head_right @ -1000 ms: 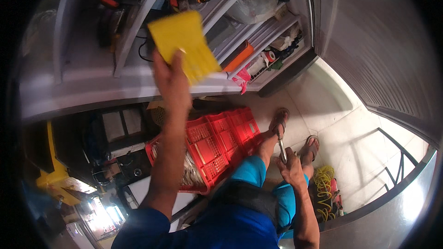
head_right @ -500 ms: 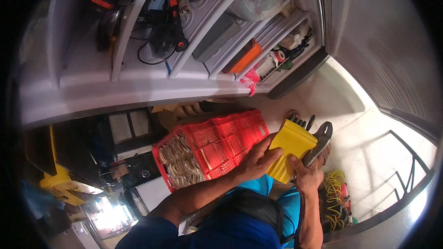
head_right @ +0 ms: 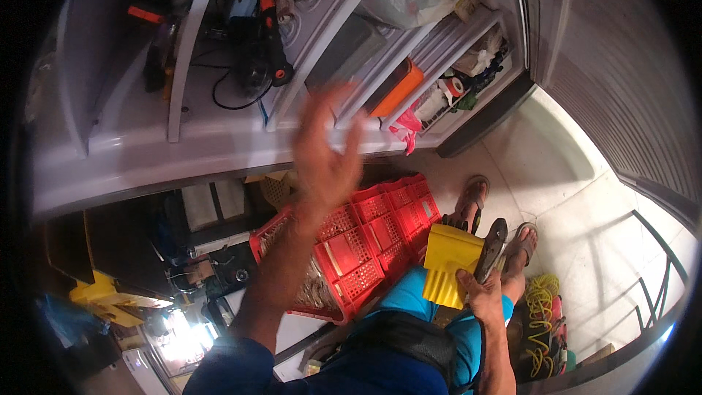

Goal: The person retrieves a yellow tool and a wrench from storage, then uses the wrench to loosen a bolt on a stainless steel machine. After removing the bolt, the person unplugs the machine's power cord and removes a metal tray from the unit.

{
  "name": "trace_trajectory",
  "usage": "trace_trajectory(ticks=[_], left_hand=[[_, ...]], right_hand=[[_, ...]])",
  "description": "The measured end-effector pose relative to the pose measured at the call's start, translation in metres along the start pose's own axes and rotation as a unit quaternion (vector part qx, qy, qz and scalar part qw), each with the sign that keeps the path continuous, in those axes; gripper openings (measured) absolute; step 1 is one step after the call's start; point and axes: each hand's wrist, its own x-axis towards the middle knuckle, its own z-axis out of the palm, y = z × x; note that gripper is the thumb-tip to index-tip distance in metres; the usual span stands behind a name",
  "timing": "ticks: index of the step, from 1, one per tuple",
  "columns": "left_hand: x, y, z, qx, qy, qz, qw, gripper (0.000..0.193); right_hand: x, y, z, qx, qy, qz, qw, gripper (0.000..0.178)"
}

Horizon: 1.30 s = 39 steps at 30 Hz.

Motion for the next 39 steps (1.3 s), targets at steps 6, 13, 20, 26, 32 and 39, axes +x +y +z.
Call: trace_trajectory(ticks=[6, 13, 20, 26, 32, 39], left_hand=[[0.115, -0.102, -0.063, 0.366, 0.026, -0.015, 0.930, 0.046], [0.159, -0.141, -0.085, 0.376, 0.014, -0.051, 0.925, 0.055], [0.158, -0.135, -0.072, 0.330, -0.069, -0.092, 0.937, 0.052], [0.100, -0.088, -0.053, 0.289, 0.019, -0.073, 0.954, 0.050], [0.008, -0.026, -0.082, -0.131, 0.148, -0.117, 0.973, 0.049], [0.021, -0.071, -0.061, 0.159, 0.009, -0.063, 0.985, 0.067]], right_hand=[[0.006, 0.046, -0.002, 0.127, -0.074, 0.020, 0.989, 0.022], [0.000, 0.038, -0.014, 0.058, -0.104, 0.079, 0.990, 0.024], [-0.008, -0.027, -0.011, -0.110, -0.033, -0.003, 0.993, 0.028], [0.025, -0.087, 0.020, -0.073, -0.031, -0.207, 0.975, 0.029], [0.106, -0.234, 0.124, 0.109, -0.111, -0.184, 0.971, 0.035], [0.192, -0.288, 0.191, -0.158, 0.074, -0.519, 0.837, 0.042]])
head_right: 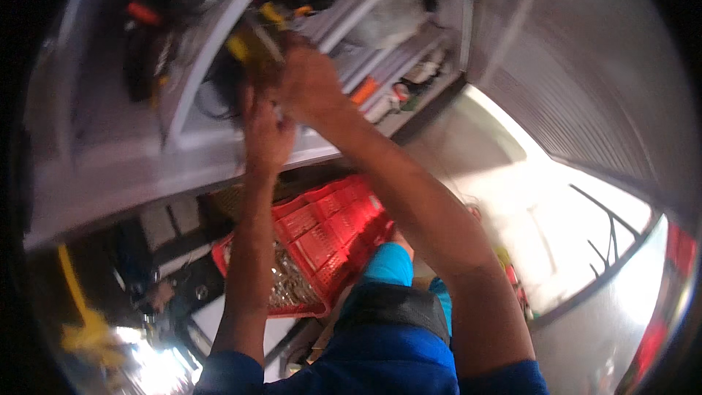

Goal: The person retrieves a yellow tool and a wrench from storage, then uses the wrench to loosen a bolt on a stainless steel machine. After removing the bolt, the person unplugs the machine's power cord and removes a metal tray from the unit.

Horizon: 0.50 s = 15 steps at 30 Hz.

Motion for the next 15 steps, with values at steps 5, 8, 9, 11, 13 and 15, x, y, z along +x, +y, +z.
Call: trace_trajectory(ticks=[5, 8, 9, 11, 13, 15], left_hand=[[0.037, -0.031, 0.028, 0.179, -0.050, 0.134, 0.973, 0.052], [0.054, -0.034, 0.032, 0.065, -0.063, 0.019, 0.996, 0.064], [0.069, -0.037, 0.033, 0.162, -0.091, 0.020, 0.982, 0.068], [0.102, -0.019, 0.029, 0.274, -0.077, 0.031, 0.958, 0.075], [0.126, -0.011, 0.034, 0.245, -0.024, 0.014, 0.969, 0.078], [0.121, -0.031, 0.037, 0.167, -0.010, -0.023, 0.986, 0.080]], right_hand=[[0.051, -0.005, -0.008, -0.197, -0.173, 0.057, 0.963, 0.051], [0.008, -0.013, -0.015, -0.140, 0.013, -0.007, 0.990, 0.051], [-0.006, -0.029, -0.038, -0.105, -0.023, 0.034, 0.994, 0.052], [-0.042, -0.042, -0.075, -0.037, -0.042, 0.062, 0.997, 0.054], [-0.096, -0.029, -0.095, -0.027, -0.054, 0.119, 0.991, 0.056], [-0.143, -0.058, -0.147, -0.051, -0.156, 0.299, 0.940, 0.059]])
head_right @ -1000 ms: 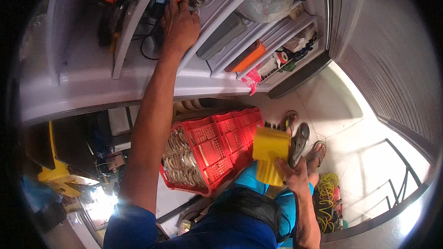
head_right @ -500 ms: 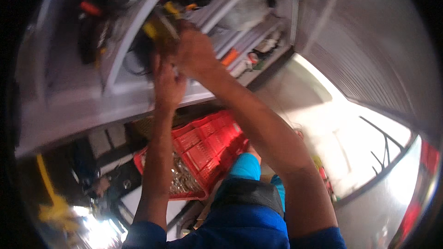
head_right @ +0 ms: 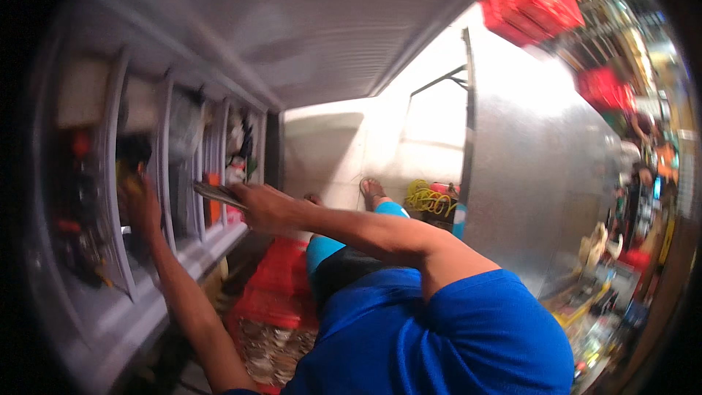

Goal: The person retrieves a yellow tool and a wrench from storage, then uses the wrench to loosen a bolt on a stainless steel machine. After removing the bolt, the person unplugs the machine's power cord and removes a metal tray from the unit.

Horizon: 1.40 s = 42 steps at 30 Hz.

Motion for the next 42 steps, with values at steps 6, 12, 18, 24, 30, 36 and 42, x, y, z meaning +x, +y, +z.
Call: trace_trajectory(ticks=[6, 12, 18, 24, 30, 36, 42], left_hand=[[-0.088, 0.050, -0.028, -0.079, 0.152, 0.161, 0.972, 0.075], [-0.243, 0.181, -0.017, -0.295, -0.181, 0.255, 0.903, 0.057], [-0.305, 0.267, -0.067, -0.282, -0.580, 0.282, 0.710, 0.044], [-0.317, 0.251, -0.096, -0.301, -0.481, 0.226, 0.792, 0.048], [-0.339, 0.233, -0.101, -0.284, -0.487, 0.210, 0.798, 0.049], [-0.385, 0.251, -0.097, -0.388, -0.491, 0.255, 0.737, 0.046], [-0.420, 0.273, -0.175, -0.447, -0.490, 0.447, 0.600, 0.048]], right_hand=[[-0.269, 0.124, -0.075, -0.083, 0.321, 0.280, 0.901, 0.059], [-0.442, 0.211, -0.106, -0.333, 0.449, 0.446, 0.699, 0.060], [-0.399, 0.206, -0.230, -0.283, 0.519, 0.260, 0.764, 0.057], [-0.201, 0.099, -0.440, 0.164, 0.555, -0.153, 0.801, 0.066], [-0.157, 0.071, -0.446, 0.211, 0.543, -0.119, 0.804, 0.095], [-0.207, 0.081, -0.337, 0.165, 0.619, -0.115, 0.760, 0.079], [-0.269, 0.050, -0.155, 0.015, 0.530, -0.192, 0.826, 0.038]])
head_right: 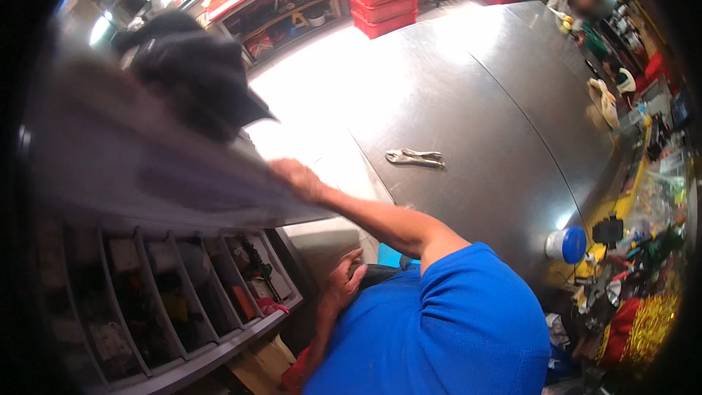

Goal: The person retrieves a yellow tool and a wrench from storage, then uses the wrench to loosen a bolt on a stainless steel machine. After removing the bolt, the person unplugs the machine's power cord and removes a metal tray from the unit.

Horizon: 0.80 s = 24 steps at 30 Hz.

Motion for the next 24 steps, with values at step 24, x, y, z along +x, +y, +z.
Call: trace_trajectory(ticks=[24], left_hand=[[0.116, -0.090, -0.183, 0.123, 0.040, -0.230, 0.964, 0.056]], right_hand=[[0.016, 0.115, -0.027, -0.123, -0.334, 0.179, 0.917, 0.032]])
